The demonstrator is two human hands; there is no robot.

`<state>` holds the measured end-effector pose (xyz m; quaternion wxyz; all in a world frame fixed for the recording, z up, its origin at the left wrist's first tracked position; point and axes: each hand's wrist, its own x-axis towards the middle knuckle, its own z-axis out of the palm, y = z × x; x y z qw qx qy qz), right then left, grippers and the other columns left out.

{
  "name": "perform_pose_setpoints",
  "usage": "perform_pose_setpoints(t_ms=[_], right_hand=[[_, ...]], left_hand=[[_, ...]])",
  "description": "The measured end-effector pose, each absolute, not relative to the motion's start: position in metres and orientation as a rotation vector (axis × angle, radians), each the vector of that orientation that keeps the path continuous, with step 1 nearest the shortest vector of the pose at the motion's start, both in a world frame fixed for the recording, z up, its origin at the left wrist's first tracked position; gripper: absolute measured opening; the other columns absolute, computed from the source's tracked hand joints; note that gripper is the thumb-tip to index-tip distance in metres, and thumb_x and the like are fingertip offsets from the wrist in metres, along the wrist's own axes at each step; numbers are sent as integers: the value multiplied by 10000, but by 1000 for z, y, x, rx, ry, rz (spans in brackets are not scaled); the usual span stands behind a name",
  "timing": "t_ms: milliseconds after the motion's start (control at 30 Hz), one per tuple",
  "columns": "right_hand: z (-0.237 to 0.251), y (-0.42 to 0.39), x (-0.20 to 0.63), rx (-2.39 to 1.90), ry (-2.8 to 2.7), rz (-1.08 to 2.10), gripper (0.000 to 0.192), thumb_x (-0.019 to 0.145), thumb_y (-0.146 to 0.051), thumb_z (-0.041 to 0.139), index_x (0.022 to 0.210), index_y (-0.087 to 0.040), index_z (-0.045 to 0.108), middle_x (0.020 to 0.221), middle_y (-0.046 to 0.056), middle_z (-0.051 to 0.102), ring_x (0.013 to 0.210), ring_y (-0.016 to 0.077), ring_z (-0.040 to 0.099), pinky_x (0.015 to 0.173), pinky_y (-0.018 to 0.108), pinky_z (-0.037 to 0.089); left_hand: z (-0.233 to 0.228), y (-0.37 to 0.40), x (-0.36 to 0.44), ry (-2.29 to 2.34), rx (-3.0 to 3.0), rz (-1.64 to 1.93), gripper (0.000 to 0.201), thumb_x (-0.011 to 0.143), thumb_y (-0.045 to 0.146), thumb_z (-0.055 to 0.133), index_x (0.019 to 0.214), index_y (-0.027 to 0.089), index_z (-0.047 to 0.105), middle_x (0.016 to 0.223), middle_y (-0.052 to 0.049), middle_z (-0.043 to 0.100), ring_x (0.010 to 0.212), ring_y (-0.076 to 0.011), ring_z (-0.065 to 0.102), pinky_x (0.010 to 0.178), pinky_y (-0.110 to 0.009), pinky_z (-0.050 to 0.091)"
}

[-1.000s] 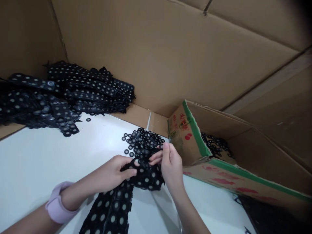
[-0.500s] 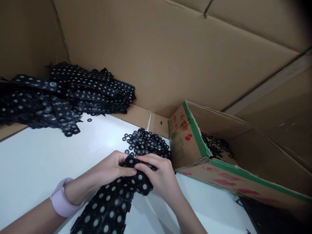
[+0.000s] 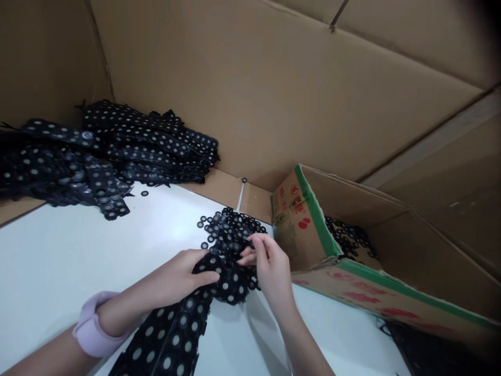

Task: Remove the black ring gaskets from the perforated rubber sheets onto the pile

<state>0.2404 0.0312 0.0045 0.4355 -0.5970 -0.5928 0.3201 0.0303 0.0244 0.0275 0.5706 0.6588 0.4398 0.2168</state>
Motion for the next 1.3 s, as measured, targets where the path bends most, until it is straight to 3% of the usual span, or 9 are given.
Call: perform_pose_setpoints(t_ms=[133,233,367,500,833,1000,1100,1233,1300], right_hand=[[2,31,239,-1445,-1608,600,324,946,-415,513,1047,-191,724,1178,158,697,1061,301,702,981,514,530],[5,25,232,-1374,-1767,350,291,962,-287,511,1145,-216,725,1419,154,561,1305,322,536,1087,570,430],[16,12,221,-1103,-2072,153,251,982,-203,540,1164,-192,712,1203,134,709,1151,272,637,994,467,539],[22,5,214,-1029,-2116,327,234,986,-240,554,1081,-136,740,972,124,781,863,239,730,781,362,626],[34,10,219,-1256,-1746,974,153,842,-234,680,749,-182,790,679,29,762,596,177,698,541,237,539],[32,7,218,-1255,-1771,892,263,903,-188,529,732,-194,728,697,25,748,629,168,692,599,245,540],[36,6,222,-1241,-1774,765,251,964,-218,482,910,-204,726,738,21,737,623,157,691,616,252,554],[42,5,227,-1095,-1968,382,173,957,-262,600,1055,-222,737,1048,86,748,880,207,727,813,322,599],[43,5,226,-1011,-2060,337,170,947,-260,630,1058,-211,750,1041,92,756,924,218,720,827,322,604]], left_hand=[[23,21,29,1167,1535,533,265,948,413,485,1093,214,583,1183,-100,692,1132,-332,586,1007,-451,392],[25,21,30,1138,1524,503,273,938,385,482,1133,215,570,1284,-103,649,1232,-313,538,1080,-426,344],[29,23,33,1087,1518,473,197,885,371,522,861,192,601,950,-51,712,963,-288,638,868,-368,477],[30,24,37,1052,1563,473,241,864,364,534,689,199,539,692,19,567,733,-217,561,677,-301,434],[35,17,34,895,1715,465,277,918,223,437,646,214,386,637,63,371,624,-141,352,597,-265,298],[38,14,35,832,1700,426,299,905,198,463,622,213,369,635,62,363,633,-142,370,601,-256,310],[39,17,33,870,1662,435,277,902,285,527,652,215,429,659,65,382,659,-153,409,619,-251,345],[38,22,31,921,1635,477,232,908,364,539,754,196,585,707,41,518,722,-188,508,657,-263,403],[38,23,32,909,1630,483,246,918,378,537,817,184,648,758,24,605,764,-204,560,679,-268,429]])
